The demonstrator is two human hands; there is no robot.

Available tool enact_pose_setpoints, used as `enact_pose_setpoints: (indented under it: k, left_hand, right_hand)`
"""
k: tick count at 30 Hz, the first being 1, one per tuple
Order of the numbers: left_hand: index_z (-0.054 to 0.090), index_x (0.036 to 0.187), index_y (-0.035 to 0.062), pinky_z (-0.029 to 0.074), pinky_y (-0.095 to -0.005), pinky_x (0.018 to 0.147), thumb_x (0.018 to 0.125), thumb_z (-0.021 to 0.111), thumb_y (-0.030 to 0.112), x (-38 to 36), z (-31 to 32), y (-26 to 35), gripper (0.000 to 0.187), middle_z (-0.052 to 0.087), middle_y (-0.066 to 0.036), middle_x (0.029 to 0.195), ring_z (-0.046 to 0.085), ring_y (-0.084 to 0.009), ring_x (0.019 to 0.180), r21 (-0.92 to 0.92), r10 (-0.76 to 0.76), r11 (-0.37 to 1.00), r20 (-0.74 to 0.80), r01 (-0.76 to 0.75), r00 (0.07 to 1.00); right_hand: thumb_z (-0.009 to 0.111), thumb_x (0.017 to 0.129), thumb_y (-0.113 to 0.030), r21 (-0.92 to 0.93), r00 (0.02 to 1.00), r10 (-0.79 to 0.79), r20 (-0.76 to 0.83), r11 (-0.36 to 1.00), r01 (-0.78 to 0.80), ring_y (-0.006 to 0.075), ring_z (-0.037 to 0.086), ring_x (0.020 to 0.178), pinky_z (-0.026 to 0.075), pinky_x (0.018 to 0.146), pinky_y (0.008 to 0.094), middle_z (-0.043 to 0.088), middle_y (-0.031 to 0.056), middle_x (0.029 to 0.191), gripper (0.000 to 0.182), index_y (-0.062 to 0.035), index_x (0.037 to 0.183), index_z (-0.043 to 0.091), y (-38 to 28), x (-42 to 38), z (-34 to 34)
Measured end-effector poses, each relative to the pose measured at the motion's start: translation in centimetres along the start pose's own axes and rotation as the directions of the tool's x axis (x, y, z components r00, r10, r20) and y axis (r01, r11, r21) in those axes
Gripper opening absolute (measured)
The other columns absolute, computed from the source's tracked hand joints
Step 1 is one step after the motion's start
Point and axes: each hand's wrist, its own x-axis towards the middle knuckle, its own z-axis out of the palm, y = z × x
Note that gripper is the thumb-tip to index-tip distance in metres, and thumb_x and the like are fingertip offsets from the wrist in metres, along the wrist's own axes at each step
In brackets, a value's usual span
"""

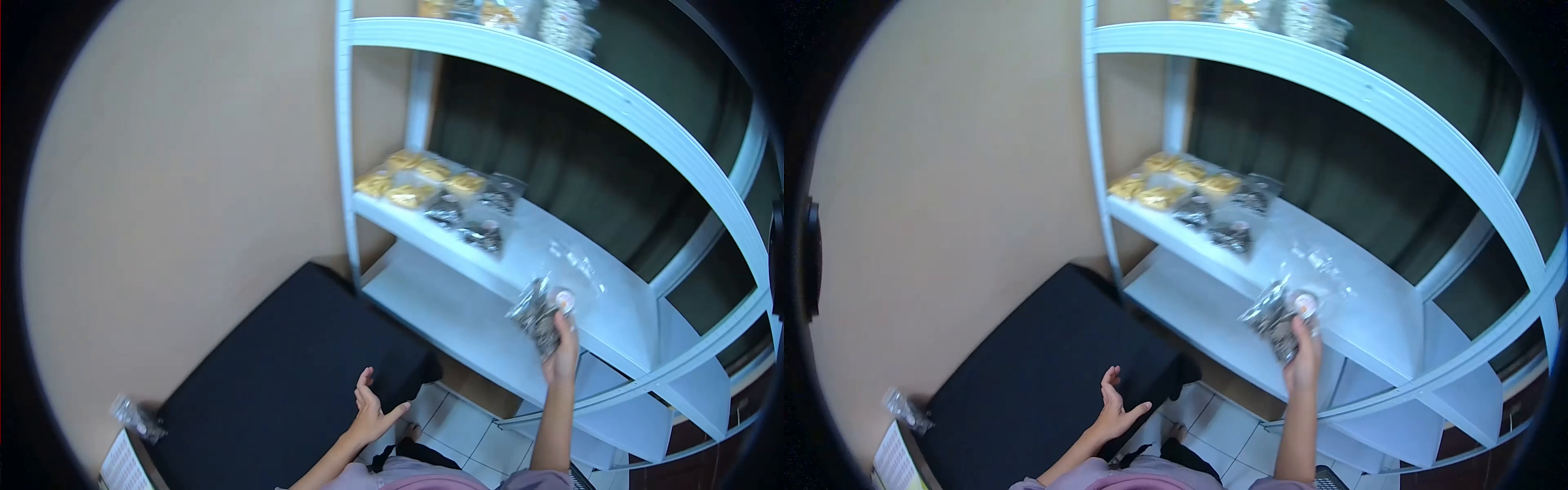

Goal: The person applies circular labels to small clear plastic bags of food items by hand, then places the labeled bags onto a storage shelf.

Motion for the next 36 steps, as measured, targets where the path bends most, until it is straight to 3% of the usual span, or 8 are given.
enact_pose_setpoints:
  k: [5, 10, 14, 16, 23, 28, 30, 36]
  left_hand:
    - [0.009, 0.126, -0.0088, 0.013, -0.0465, 0.097, 0.068, 0.066, 0.041, 4.3, 4.2, -1.7, 0.095, 0.012, -0.028, 0.13, 0.014, -0.0381, 0.12, 0.35, -0.03, 0.937, 0.1, -0.007, 0.994]
    - [0.016, 0.125, -0.0087, 0.011, -0.0479, 0.096, 0.065, 0.067, 0.039, 5.8, 5.8, -1.2, 0.092, 0.013, -0.027, 0.131, 0.015, -0.0392, 0.12, 0.425, -0.064, 0.904, 0.047, 0.038, 0.997]
    - [0.019, 0.124, -0.007, 0.011, -0.051, 0.095, 0.063, 0.069, 0.035, 5.7, 6.6, -1.3, 0.09, 0.015, -0.027, 0.13, 0.016, -0.0417, 0.118, 0.54, -0.068, 0.84, -0.003, 0.059, 0.998]
    - [0.021, 0.123, -0.0066, 0.011, -0.0515, 0.095, 0.063, 0.07, 0.033, 5.7, 6.7, -0.8, 0.087, 0.016, -0.027, 0.13, 0.016, -0.0419, 0.118, 0.573, -0.11, 0.816, 0.019, 0.08, 0.994]
    - [0.024, 0.122, -0.004, 0.01, -0.0485, 0.097, 0.061, 0.07, 0.034, 5.9, 7.0, -1.1, 0.086, 0.019, -0.024, 0.129, 0.016, -0.0388, 0.12, 0.586, -0.118, 0.802, -0.031, 0.114, 0.993]
    - [0.025, 0.122, -0.004, 0.011, -0.0487, 0.096, 0.061, 0.07, 0.033, 5.9, 7.0, -0.9, 0.084, 0.021, -0.025, 0.129, 0.017, -0.0391, 0.119, 0.594, -0.107, 0.797, -0.035, 0.107, 0.994]
    - [0.025, 0.122, -0.004, 0.011, -0.0488, 0.096, 0.061, 0.07, 0.033, 5.8, 7.0, -1.2, 0.084, 0.021, -0.025, 0.128, 0.018, -0.0391, 0.119, 0.594, -0.099, 0.798, -0.035, 0.1, 0.994]
    - [0.026, 0.121, -0.005, 0.012, -0.0483, 0.096, 0.061, 0.07, 0.033, 5.9, 6.8, -1.1, 0.083, 0.022, -0.024, 0.128, 0.019, -0.0385, 0.119, 0.592, -0.075, 0.802, -0.039, 0.084, 0.996]
  right_hand:
    - [0.049, 0.084, -0.025, -0.175, 0.995, -0.064, -0.082, 0.983, 0.049, 0.0147, 0.06, 0.078, 0.051, 0.065, 0.0292, 0.06, 0.0078, 0.094, 0.032, -0.0046, 0.108, 0.049, -4.9, 9.9, -4.9]
    - [0.056, 0.079, -0.029, -0.427, 0.995, 0.047, -0.088, 0.901, -0.08, 0.0121, 0.058, 0.066, 0.047, 0.05, 0.0264, 0.061, 0.0043, 0.082, 0.031, -0.0054, 0.099, 0.057, -3.6, 20.7, -6.7]
    - [0.061, 0.074, -0.036, -0.63, 0.983, -0.109, -0.146, 0.777, -0.008, 0.0114, 0.056, 0.056, 0.041, 0.043, 0.0251, 0.06, 0.0015, 0.071, 0.031, -0.0075, 0.088, 0.062, 0.7, 28.8, -6.6]
    - [0.068, 0.066, -0.041, -0.637, 0.953, 0.051, -0.299, 0.733, -0.239, 0.0187, 0.059, 0.063, 0.045, 0.039, 0.0299, 0.062, 0.0095, 0.079, 0.047, 0.0012, 0.086, 0.061, 1.6, 30.6, -5.4]
    - [0.064, 0.064, -0.051, -0.933, 0.981, -0.072, -0.178, 0.331, -0.145, 0.0245, 0.063, 0.071, 0.052, 0.045, 0.0316, 0.062, 0.0173, 0.086, 0.062, 0.0041, 0.092, 0.058, 2.7, 33.0, -5.3]
    - [0.066, 0.063, -0.052, -0.88, 0.968, 0.126, -0.215, 0.405, -0.248, 0.0203, 0.062, 0.071, 0.054, 0.05, 0.0309, 0.062, 0.0133, 0.084, 0.058, -0.001, 0.091, 0.061, 0.6, 32.1, -5.1]
    - [0.069, 0.064, -0.046, -0.724, 0.951, 0.258, -0.168, 0.622, -0.296, 0.0187, 0.062, 0.067, 0.054, 0.053, 0.0314, 0.062, 0.01, 0.083, 0.052, -0.0037, 0.092, 0.06, 0.7, 32.0, -5.2]
    - [0.068, 0.066, -0.043, -0.781, 0.913, 0.283, -0.295, 0.479, -0.401, 0.0182, 0.06, 0.071, 0.054, 0.059, 0.0339, 0.06, 0.0065, 0.087, 0.051, -0.0085, 0.102, 0.054, 0.8, 33.5, -4.7]
